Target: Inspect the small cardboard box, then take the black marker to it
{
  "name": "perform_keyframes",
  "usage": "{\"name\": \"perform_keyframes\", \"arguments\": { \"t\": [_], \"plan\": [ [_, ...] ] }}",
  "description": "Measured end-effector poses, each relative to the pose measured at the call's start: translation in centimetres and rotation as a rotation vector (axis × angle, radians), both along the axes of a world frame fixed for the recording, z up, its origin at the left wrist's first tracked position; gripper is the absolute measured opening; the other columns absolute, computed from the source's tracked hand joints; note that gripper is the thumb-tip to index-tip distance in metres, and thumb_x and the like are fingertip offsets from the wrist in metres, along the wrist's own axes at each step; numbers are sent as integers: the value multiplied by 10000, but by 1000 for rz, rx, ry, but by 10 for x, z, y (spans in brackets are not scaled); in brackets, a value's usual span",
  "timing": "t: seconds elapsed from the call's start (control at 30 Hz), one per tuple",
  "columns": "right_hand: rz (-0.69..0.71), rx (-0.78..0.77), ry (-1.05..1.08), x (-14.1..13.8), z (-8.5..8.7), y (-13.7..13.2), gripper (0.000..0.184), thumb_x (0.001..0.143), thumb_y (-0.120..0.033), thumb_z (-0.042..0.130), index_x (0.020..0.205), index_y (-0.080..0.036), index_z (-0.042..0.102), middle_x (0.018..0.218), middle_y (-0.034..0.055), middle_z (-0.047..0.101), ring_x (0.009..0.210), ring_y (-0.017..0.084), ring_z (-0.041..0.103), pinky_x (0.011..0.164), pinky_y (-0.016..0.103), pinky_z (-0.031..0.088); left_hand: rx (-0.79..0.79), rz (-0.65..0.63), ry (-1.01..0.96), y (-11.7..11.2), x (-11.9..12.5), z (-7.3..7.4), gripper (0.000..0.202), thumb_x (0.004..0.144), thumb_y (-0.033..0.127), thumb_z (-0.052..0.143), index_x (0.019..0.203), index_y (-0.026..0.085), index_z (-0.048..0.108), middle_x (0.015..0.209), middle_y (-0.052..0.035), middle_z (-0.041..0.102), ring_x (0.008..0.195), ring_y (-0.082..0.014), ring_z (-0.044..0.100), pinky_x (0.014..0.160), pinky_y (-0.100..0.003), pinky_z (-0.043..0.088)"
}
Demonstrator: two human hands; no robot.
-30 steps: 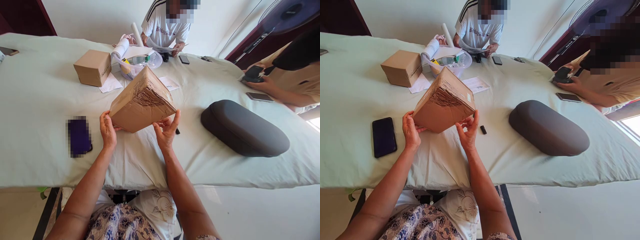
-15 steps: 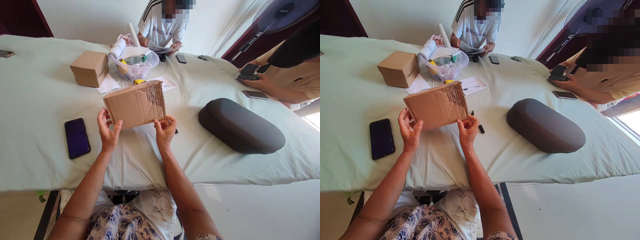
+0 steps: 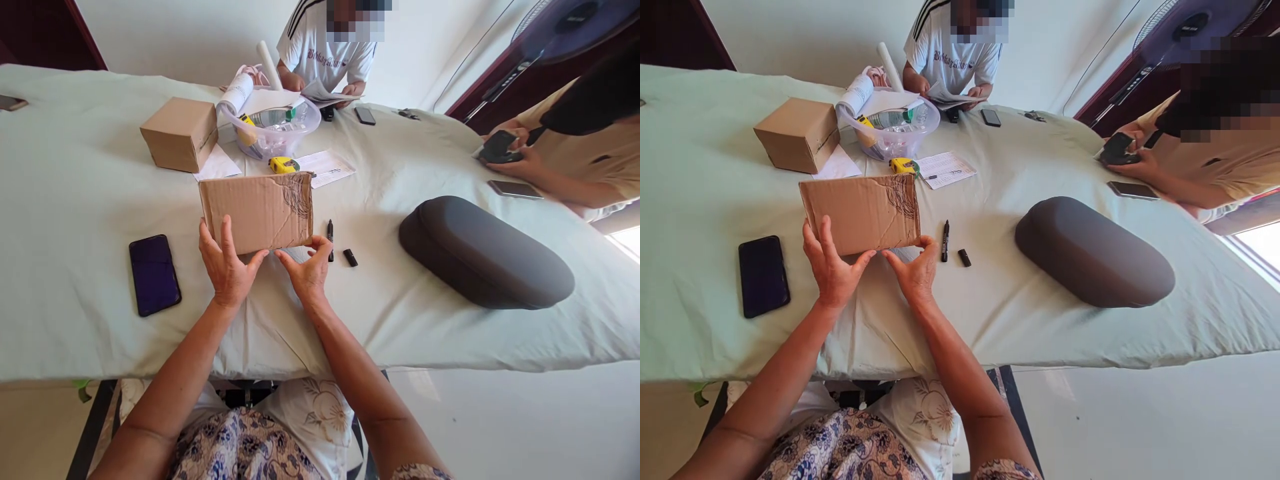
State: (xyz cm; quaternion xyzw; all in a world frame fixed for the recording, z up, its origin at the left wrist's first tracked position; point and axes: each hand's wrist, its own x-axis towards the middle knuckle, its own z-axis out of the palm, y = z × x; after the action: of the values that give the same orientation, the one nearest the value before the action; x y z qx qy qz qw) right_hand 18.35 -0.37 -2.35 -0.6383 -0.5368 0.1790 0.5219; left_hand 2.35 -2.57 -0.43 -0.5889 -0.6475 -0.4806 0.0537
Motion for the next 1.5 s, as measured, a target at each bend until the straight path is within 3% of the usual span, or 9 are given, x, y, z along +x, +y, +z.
{"name": "perform_keyframes", "arguments": {
  "t": [0.33,0.53,0.73,0.97,1.17,1.37,1.5],
  "plan": [
    [27,210,159,19,11,8,394,777,-528,738,967,-227,566,914,22,634,818,181,610,819,372,502,173,-38,-159,4,-16,0,756,813,560,752,1425,214,475,1464,-198,522,1401,-325,492,1156,-506,409],
    [-24,247,241,29,19,7,303,894,-515,590,877,-214,626,781,5,630,709,157,587,721,321,494,254,-126,-450,7,-22,2,505,936,479,624,1351,208,529,1318,-142,630,1247,-239,621,981,-371,554],
    [61,155,269,31,11,16,253,889,-469,568,874,-218,599,768,-9,612,718,149,579,712,304,490,121,-133,-610,12,-21,-6,434,932,425,613,1291,183,584,1275,-138,652,1124,-213,663,995,-356,533],
    [131,0,231,35,4,20,223,858,-434,554,885,-216,590,810,0,640,692,148,612,694,313,490,-51,-19,-532,16,-26,-15,346,895,336,566,1189,157,611,1160,-151,700,1053,-244,675,892,-370,546],
    [149,-157,91,43,0,23,235,834,-463,558,853,-233,604,798,12,676,612,162,602,630,313,454,-179,36,-350,19,-32,-19,304,855,246,541,1146,181,602,1071,-123,707,972,-254,679,914,-418,522],
    [133,-266,-229,43,-4,23,69,804,-317,565,819,-254,588,822,31,696,723,206,578,677,323,406,-402,135,-76,16,-31,-14,288,815,224,595,1095,160,593,1048,-176,696,1063,-381,648,943,-571,475],
    [146,-256,-247,40,-2,21,55,811,-299,538,805,-249,558,810,30,672,737,209,573,696,336,405,-424,137,-26,16,-33,-15,172,831,241,591,987,168,583,1017,-189,686,1088,-403,623,955,-610,448]
  ]
}}
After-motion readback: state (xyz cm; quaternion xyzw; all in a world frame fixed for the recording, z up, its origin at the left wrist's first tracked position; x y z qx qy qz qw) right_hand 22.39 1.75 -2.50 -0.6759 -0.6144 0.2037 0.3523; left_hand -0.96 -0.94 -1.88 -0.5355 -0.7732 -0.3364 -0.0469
